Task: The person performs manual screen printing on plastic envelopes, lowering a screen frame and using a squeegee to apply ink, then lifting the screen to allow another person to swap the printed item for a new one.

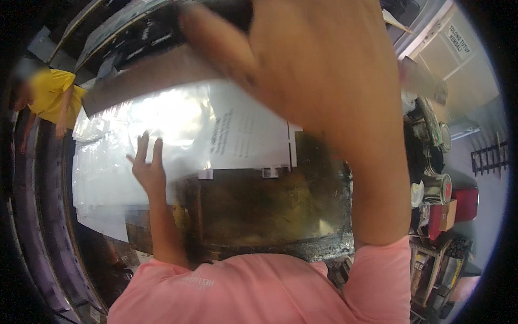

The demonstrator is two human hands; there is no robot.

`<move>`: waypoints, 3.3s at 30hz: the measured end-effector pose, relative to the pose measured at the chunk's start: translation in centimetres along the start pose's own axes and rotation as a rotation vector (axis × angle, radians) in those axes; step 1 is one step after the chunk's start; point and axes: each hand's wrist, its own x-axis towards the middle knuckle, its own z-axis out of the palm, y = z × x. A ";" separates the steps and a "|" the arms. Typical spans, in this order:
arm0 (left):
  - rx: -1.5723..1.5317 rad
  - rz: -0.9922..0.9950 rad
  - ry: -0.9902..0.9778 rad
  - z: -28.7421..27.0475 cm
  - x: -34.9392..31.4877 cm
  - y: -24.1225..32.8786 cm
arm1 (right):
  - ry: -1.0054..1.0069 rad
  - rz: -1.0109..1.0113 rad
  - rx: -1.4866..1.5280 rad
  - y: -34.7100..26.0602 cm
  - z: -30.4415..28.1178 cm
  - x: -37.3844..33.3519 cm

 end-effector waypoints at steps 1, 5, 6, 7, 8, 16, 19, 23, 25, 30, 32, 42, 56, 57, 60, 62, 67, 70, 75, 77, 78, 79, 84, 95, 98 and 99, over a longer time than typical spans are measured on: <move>0.029 0.021 0.061 -1.2 0.0 -3.0 | -0.028 0.043 0.015 -0.9 -0.5 0.0; 0.333 -0.062 0.153 -8.4 1.3 -13.0 | 0.085 -0.047 -0.073 0.3 4.1 -1.8; 0.458 -0.076 0.163 -10.0 2.0 -15.5 | 0.129 -0.067 -0.105 0.6 4.6 -2.3; 0.562 -0.053 0.211 -10.2 1.9 -15.2 | 0.168 -0.085 -0.147 0.9 5.1 -2.6; 0.667 -0.028 0.265 -10.5 1.9 -14.2 | 0.185 -0.085 -0.136 0.8 5.4 -2.9; 0.523 0.456 -0.573 4.2 -9.7 2.3 | 0.222 -0.066 -0.097 1.3 5.2 -2.7; 0.402 0.525 -0.689 7.1 -11.2 7.1 | 0.197 -0.071 -0.043 1.6 4.9 -2.2; 0.169 0.628 -0.552 10.0 -13.5 7.3 | 0.219 -0.077 0.049 0.8 5.4 -2.8; 0.148 0.610 -0.573 9.4 -13.5 8.7 | 0.194 -0.060 0.033 1.1 5.0 -2.7; 0.192 0.617 -0.600 8.7 -13.5 8.6 | 0.162 -0.043 0.043 1.7 5.3 -2.0; 0.162 0.616 -0.590 8.7 -13.9 8.2 | 0.158 -0.039 0.042 1.6 5.3 -2.2; -0.483 -0.071 -0.302 0.7 -7.7 5.6 | 0.167 -0.049 -0.049 0.2 5.9 -5.1; 0.256 0.221 -0.337 -1.4 -13.5 -1.8 | -0.400 -0.093 -0.038 -1.0 21.2 -20.7; 0.261 0.221 -0.351 -1.6 -13.5 -1.9 | -0.385 -0.102 -0.056 -0.8 21.4 -19.6; 0.275 0.233 -0.353 -2.1 -13.6 -2.0 | -0.298 -0.090 -0.050 1.5 24.7 -15.6; 0.301 0.262 -0.333 -2.4 -13.6 -1.7 | -0.214 -0.080 -0.048 4.3 27.9 -11.8; 0.186 0.271 -0.331 -2.5 -13.5 -2.1 | -0.156 -0.080 -0.131 11.1 34.7 -3.1; 0.114 0.252 -0.306 -2.6 -13.5 -2.1 | -0.213 -0.154 -0.056 13.3 34.6 -3.5; -0.124 0.163 -0.246 -2.2 -13.3 -1.6 | -0.374 -0.222 0.086 4.6 20.4 -12.0; -0.365 0.059 -0.265 -3.3 -12.8 0.3 | -0.554 -0.118 0.085 0.0 14.2 -14.9; -0.523 0.010 -0.262 -3.5 -11.9 2.3 | -0.464 -0.078 0.059 -1.2 11.8 -15.2; -0.670 -0.043 -0.254 -3.8 -11.0 3.7 | -0.371 -0.043 0.044 -2.4 10.1 -15.3; -0.932 0.064 -0.361 -3.4 -3.0 4.2 | 0.075 0.005 -0.135 -1.1 6.8 -8.6; -0.011 0.283 -0.242 1.5 -2.0 2.7 | -0.016 0.063 0.138 2.1 3.4 0.0; -0.030 0.062 -0.105 0.4 0.8 1.7 | -0.011 0.036 0.154 2.9 3.6 0.7; -0.003 0.019 -0.065 -0.5 0.4 -0.3 | 0.001 0.034 0.145 3.1 3.6 0.2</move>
